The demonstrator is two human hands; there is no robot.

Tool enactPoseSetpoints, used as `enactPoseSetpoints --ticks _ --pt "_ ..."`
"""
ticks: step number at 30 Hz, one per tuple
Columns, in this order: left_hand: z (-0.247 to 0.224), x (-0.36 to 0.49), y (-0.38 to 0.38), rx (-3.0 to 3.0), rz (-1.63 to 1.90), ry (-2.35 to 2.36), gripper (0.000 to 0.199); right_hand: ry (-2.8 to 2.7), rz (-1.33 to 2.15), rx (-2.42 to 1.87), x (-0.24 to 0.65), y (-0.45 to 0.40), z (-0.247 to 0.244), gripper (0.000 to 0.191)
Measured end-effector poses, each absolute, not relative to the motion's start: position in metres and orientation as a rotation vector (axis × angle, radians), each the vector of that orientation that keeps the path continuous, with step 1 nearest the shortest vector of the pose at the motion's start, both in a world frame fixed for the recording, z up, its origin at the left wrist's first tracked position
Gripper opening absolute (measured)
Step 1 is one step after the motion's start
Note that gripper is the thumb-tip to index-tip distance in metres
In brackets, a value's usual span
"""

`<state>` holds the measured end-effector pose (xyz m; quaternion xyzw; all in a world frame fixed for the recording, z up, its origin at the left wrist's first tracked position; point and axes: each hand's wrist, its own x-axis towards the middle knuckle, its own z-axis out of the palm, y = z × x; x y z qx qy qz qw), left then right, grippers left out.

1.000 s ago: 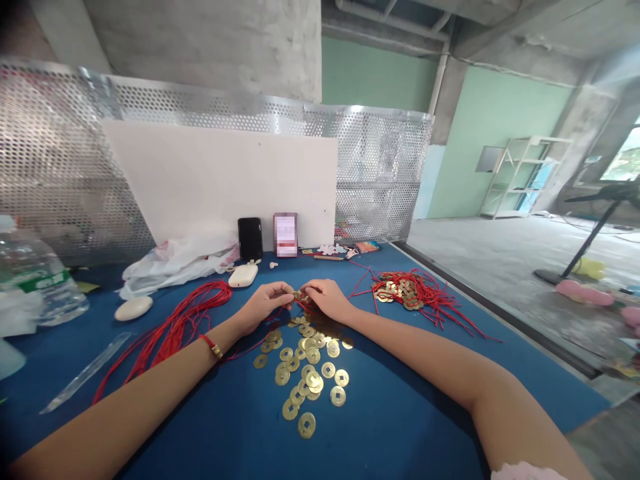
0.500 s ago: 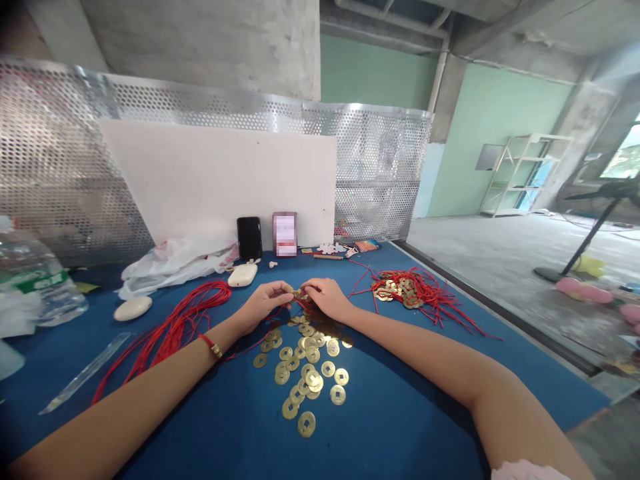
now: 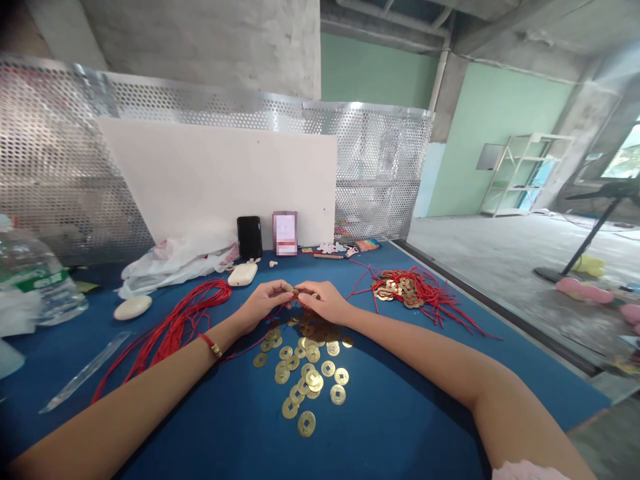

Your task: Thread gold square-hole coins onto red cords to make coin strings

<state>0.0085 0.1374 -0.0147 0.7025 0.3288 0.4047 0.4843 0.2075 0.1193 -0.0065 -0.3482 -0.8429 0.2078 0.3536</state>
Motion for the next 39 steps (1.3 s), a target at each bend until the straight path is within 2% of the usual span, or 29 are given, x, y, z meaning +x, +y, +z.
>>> enactPoseSetpoints --ticks 7,19,24,28,32,35,39 --pt "-0.017 0.011 0.138 1.759 0.909 0.771 0.024 -2.301 0.149 -1.02 0.203 0.112 -0.008 0.016" --pt "-0.02 0.013 0.14 1.791 0.855 0.807 0.028 -2.307 -0.324 -1.116 0.198 0.109 -0.012 0.016" --pt "-0.015 0.014 0.136 1.766 0.86 0.767 0.027 -2.246 -0.389 -1.103 0.195 0.108 -0.014 0.017" --pt "-0.013 0.015 0.133 1.754 0.867 0.794 0.025 -2.142 -0.246 -1.157 0.196 0.11 -0.013 0.019" --pt "-0.012 0.013 0.133 1.784 0.89 0.841 0.022 -1.856 0.155 -1.257 0.212 0.131 -0.01 0.025" --pt "-0.014 0.012 0.134 1.802 0.918 0.876 0.02 -1.465 0.454 -1.261 0.234 0.158 -0.007 0.023" --pt "-0.016 0.011 0.137 1.781 0.955 0.892 0.019 -0.67 0.748 -1.164 0.264 0.187 0.001 0.014"
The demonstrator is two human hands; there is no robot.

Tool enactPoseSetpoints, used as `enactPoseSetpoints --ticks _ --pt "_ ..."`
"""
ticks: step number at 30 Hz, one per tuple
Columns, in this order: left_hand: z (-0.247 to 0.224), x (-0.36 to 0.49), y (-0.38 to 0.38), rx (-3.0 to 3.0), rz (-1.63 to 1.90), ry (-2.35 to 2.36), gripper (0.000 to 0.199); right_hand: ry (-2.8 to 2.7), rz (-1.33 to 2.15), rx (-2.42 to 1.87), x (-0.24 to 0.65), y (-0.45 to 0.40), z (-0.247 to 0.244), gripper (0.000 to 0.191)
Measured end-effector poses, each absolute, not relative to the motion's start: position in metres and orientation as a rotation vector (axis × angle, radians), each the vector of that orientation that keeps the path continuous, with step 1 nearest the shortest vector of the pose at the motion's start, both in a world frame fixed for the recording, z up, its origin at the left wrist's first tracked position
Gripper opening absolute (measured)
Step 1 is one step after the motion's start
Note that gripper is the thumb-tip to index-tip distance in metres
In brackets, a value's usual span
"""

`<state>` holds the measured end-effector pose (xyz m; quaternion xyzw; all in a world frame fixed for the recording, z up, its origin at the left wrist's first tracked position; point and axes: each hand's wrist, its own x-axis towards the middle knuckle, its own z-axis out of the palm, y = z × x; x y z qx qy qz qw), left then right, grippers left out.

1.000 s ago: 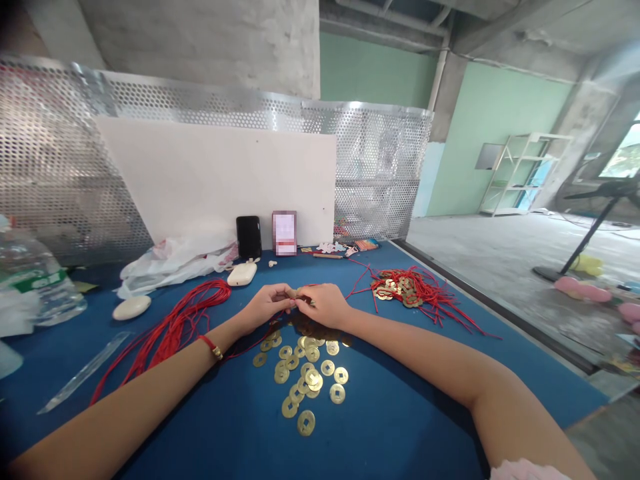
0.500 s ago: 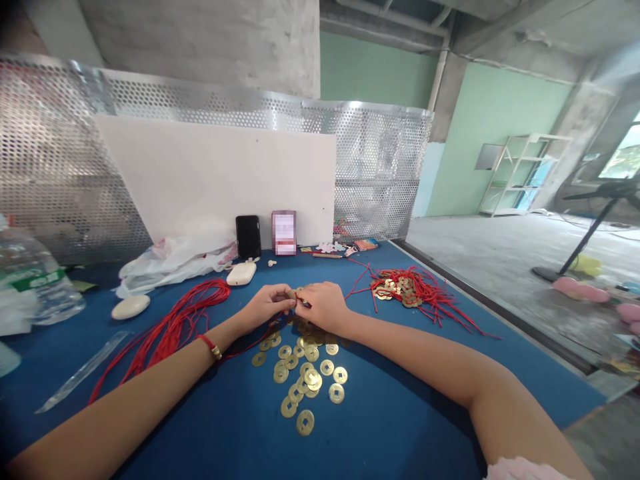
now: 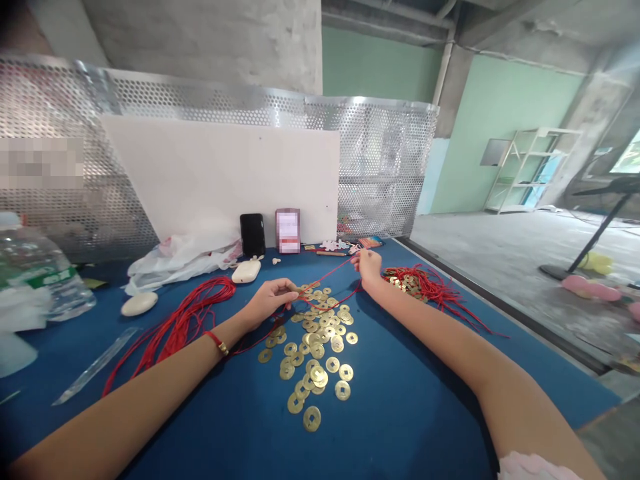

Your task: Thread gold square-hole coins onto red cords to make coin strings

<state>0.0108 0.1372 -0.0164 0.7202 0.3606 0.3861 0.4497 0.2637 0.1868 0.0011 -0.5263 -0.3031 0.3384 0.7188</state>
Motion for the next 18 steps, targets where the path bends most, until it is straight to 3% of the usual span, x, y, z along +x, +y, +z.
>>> enactPoseSetpoints --ticks 9,18 --pt "-0.017 0.013 0.138 1.712 1.047 0.944 0.018 -0.274 0.667 -0.899 0.313 0.201 0.044 0.025" --pt "-0.021 0.013 0.14 1.645 1.103 1.001 0.021 -0.474 0.926 -0.943 0.26 0.172 0.04 0.013"
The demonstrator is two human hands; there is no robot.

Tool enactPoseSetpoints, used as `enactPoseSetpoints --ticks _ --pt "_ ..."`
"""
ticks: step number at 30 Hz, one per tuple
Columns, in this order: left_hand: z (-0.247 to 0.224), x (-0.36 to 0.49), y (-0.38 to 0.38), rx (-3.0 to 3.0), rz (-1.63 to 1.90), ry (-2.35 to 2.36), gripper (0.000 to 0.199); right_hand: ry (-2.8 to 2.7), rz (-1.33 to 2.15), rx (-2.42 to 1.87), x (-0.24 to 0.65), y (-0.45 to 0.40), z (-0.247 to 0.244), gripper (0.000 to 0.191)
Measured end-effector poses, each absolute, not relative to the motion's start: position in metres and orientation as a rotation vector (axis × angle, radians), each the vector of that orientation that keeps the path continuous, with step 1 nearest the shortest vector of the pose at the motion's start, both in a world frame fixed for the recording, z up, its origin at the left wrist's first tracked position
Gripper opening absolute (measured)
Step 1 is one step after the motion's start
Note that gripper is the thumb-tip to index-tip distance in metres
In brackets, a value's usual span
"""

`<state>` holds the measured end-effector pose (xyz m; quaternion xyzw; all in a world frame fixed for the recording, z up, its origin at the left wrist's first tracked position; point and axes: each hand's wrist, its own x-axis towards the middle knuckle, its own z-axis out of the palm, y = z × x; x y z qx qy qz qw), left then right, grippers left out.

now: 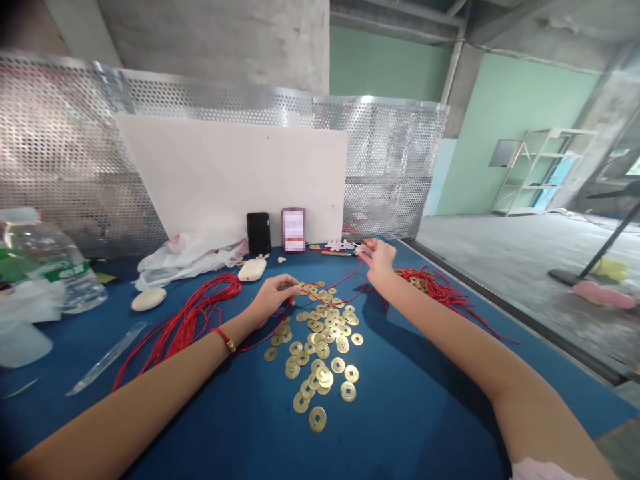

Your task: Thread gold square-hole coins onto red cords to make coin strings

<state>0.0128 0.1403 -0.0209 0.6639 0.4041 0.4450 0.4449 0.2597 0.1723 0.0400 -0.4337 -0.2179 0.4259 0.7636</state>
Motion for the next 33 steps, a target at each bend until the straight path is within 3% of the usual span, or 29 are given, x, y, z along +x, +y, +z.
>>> enactPoseSetpoints --ticks 5,8,11,14,18,24,33 --pt "-0.019 0.013 0.14 1.591 1.158 1.004 0.024 -1.316 1.047 -1.077 0.209 0.129 0.014 0.007" --pt "-0.017 0.012 0.139 1.592 1.166 0.96 0.024 -2.006 0.716 -0.985 0.192 0.102 0.0 0.02" --pt "-0.017 0.012 0.139 1.618 1.183 0.953 0.021 -2.231 0.621 -0.936 0.187 0.085 -0.001 0.02" --pt "-0.018 0.012 0.14 1.594 1.203 0.974 0.02 -2.096 1.038 -0.819 0.187 0.082 0.011 0.008" --pt "-0.018 0.013 0.141 1.513 1.196 1.001 0.021 -1.572 1.422 -0.623 0.191 0.091 0.038 0.012" --pt "-0.014 0.013 0.136 1.488 1.22 0.982 0.022 -0.966 1.213 -0.548 0.223 0.114 0.077 0.027" --pt "-0.017 0.012 0.138 1.525 1.201 1.008 0.021 -0.714 0.966 -0.608 0.264 0.129 0.106 0.013"
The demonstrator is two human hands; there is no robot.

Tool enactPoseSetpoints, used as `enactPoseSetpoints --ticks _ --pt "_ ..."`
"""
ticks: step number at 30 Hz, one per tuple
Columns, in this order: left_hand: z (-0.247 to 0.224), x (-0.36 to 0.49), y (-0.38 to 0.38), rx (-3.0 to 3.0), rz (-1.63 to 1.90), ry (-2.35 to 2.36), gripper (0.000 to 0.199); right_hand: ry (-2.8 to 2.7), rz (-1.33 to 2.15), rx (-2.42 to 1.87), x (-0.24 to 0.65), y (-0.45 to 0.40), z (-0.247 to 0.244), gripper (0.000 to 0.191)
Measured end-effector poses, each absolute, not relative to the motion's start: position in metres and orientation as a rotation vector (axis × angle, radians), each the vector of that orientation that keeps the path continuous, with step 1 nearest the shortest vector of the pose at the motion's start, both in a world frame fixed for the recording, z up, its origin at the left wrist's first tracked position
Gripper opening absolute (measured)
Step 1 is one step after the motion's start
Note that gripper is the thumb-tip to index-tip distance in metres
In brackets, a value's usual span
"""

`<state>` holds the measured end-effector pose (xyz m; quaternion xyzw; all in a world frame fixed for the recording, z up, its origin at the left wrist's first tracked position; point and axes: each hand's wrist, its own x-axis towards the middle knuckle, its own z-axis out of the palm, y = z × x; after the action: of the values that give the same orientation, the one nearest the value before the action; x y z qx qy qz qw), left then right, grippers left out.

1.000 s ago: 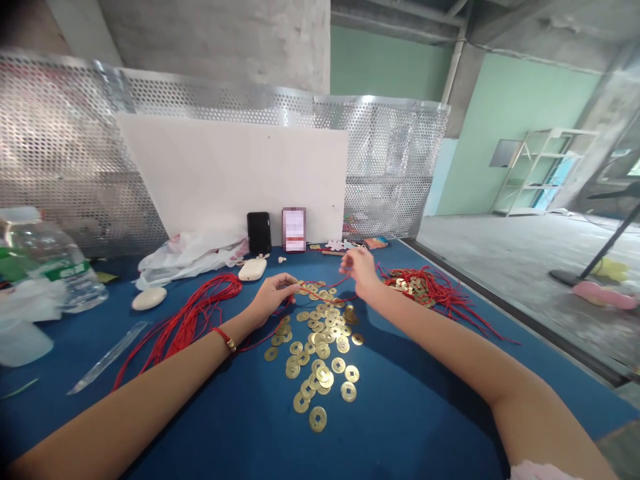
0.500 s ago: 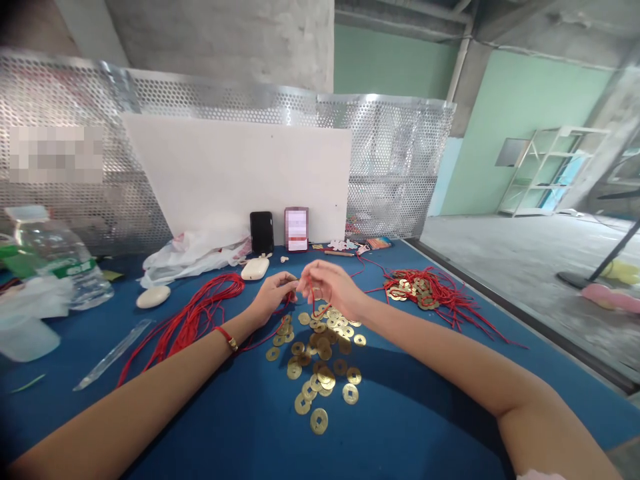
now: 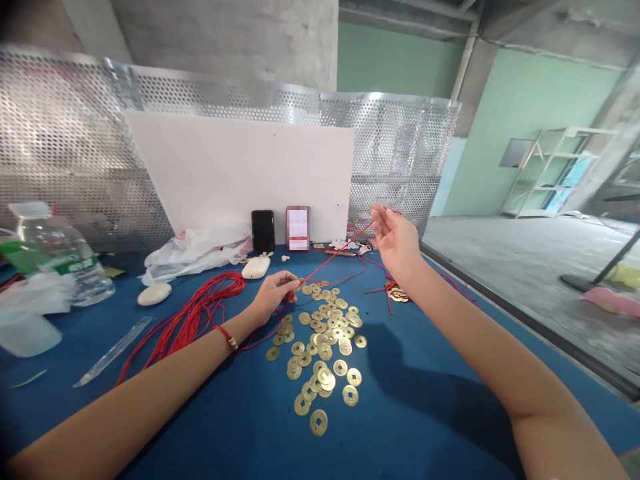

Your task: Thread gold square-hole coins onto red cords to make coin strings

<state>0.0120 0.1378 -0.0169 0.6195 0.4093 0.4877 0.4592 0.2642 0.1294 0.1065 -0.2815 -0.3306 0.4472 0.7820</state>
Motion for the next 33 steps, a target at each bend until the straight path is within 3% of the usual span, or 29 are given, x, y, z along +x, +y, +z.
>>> enactPoseSetpoints --ticks 3,8,13,17,33 --pt "-0.017 0.012 0.138 1.55 1.198 1.005 0.021 -0.78 0.845 -0.626 0.263 0.127 0.107 0.011" --pt "-0.016 0.012 0.137 1.555 1.199 1.001 0.021 -1.141 0.624 -0.718 0.24 0.113 0.092 0.026" --pt "-0.017 0.012 0.139 1.583 1.195 0.998 0.022 -1.795 0.695 -0.879 0.202 0.096 0.039 0.033" --pt "-0.017 0.011 0.139 1.609 1.18 0.983 0.023 -2.17 0.471 -0.929 0.192 0.101 0.0 0.035" --pt "-0.017 0.01 0.14 1.634 1.256 1.036 0.024 -2.385 0.166 -0.915 0.193 0.102 -0.009 0.034"
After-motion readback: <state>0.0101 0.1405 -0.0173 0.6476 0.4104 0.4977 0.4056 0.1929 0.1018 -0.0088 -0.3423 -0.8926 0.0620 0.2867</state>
